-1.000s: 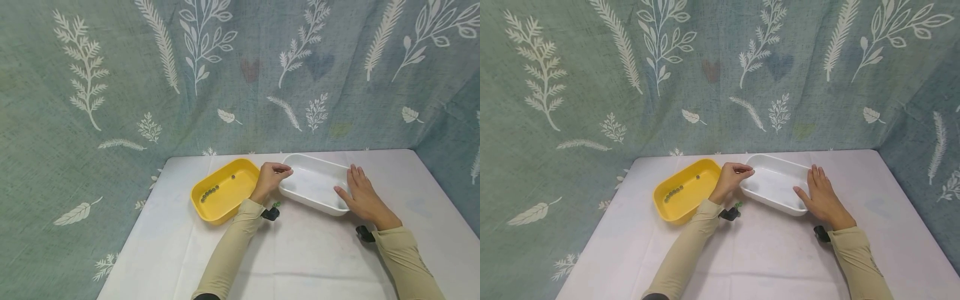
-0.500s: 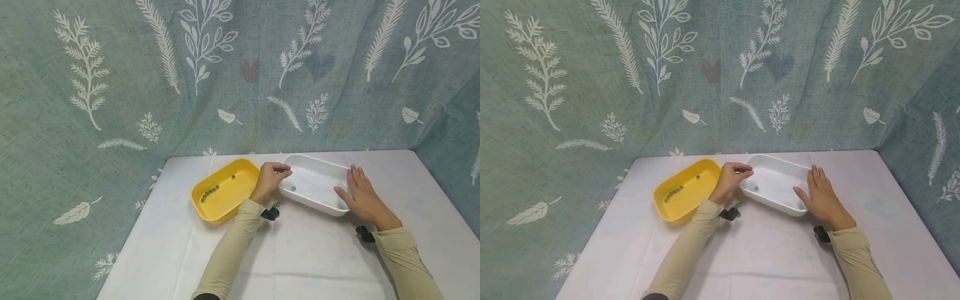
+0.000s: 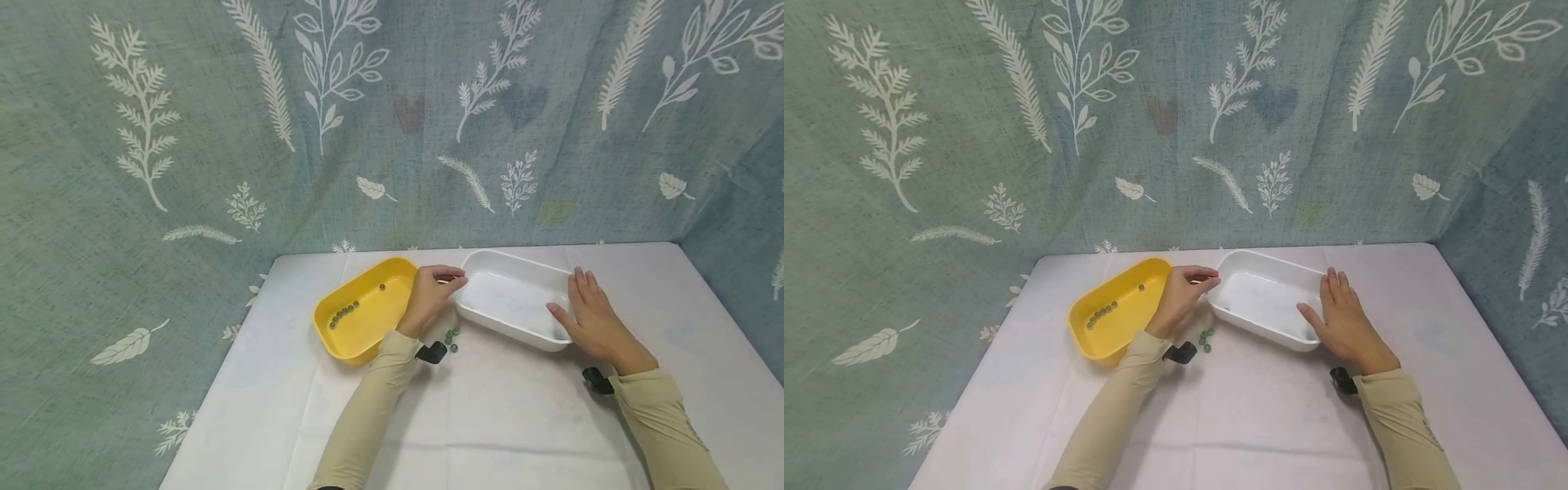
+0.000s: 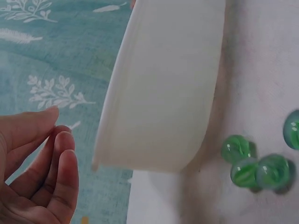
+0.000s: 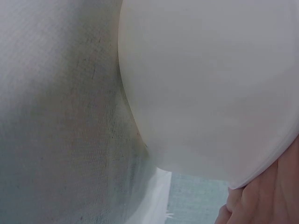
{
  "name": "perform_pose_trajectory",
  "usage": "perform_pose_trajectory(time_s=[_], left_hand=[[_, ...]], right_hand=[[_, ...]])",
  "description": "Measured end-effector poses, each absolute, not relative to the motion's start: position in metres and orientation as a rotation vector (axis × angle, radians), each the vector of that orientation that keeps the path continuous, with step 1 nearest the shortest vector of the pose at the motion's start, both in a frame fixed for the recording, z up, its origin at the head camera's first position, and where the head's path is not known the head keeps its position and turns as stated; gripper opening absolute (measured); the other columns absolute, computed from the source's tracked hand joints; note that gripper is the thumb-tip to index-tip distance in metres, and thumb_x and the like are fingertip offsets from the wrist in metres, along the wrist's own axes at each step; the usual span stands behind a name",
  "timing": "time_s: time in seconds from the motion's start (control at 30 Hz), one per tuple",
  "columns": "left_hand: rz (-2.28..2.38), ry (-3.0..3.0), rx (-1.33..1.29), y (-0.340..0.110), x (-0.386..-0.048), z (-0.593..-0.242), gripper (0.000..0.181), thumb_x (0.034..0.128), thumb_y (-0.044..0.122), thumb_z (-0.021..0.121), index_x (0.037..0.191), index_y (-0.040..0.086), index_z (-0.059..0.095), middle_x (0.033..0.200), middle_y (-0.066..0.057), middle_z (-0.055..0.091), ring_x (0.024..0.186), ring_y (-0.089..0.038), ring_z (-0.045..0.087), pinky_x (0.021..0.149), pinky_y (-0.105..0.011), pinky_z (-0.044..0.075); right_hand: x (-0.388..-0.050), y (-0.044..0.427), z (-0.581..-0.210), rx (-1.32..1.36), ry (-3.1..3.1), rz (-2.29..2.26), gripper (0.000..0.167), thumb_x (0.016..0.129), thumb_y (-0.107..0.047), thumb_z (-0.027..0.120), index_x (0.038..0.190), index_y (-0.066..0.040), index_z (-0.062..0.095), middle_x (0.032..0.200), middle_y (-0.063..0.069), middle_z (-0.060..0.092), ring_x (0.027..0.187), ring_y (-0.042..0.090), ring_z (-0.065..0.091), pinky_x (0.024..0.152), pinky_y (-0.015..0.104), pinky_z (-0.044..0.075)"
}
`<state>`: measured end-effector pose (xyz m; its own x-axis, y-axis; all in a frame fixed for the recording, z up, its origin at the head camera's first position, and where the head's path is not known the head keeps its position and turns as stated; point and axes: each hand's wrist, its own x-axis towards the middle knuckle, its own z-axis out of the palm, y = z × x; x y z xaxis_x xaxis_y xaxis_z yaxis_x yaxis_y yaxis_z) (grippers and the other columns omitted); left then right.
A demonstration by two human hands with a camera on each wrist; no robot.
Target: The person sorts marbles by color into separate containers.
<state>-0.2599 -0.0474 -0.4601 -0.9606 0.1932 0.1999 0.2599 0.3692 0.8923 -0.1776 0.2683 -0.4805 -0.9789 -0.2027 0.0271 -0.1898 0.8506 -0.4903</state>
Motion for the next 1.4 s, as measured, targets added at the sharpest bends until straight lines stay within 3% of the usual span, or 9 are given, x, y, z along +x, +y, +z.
perform_pose_trajectory(time_s=[0.93, 1.4], left_hand=[[-1.635, -2.655, -0.461, -0.082, -0.192, -0.474, 0.019, 0.0921, 0.015, 0.078, 0.108, 0.004, 0.080, 0.101, -0.005, 0.080, 0.091, -0.011, 0.069, 0.083, -0.022, 0.057], [-1.502, -2.725, -0.471, -0.091, -0.184, -0.496, 0.014, 0.0900, 0.013, 0.079, 0.101, 0.006, 0.081, 0.094, -0.006, 0.081, 0.081, -0.008, 0.070, 0.076, -0.019, 0.058]], right_hand=[[-0.179, 0.269, -0.480, -0.301, 2.983, -0.795, 0.095, 0.109, -0.056, 0.034, 0.157, 0.017, -0.003, 0.169, 0.034, -0.013, 0.157, 0.053, -0.014, 0.126, 0.069, 0.000], [-0.179, 0.269, -0.481, -0.299, 2.977, -0.797, 0.095, 0.109, -0.057, 0.034, 0.158, 0.016, -0.003, 0.169, 0.033, -0.013, 0.157, 0.052, -0.014, 0.126, 0.069, 0.000]])
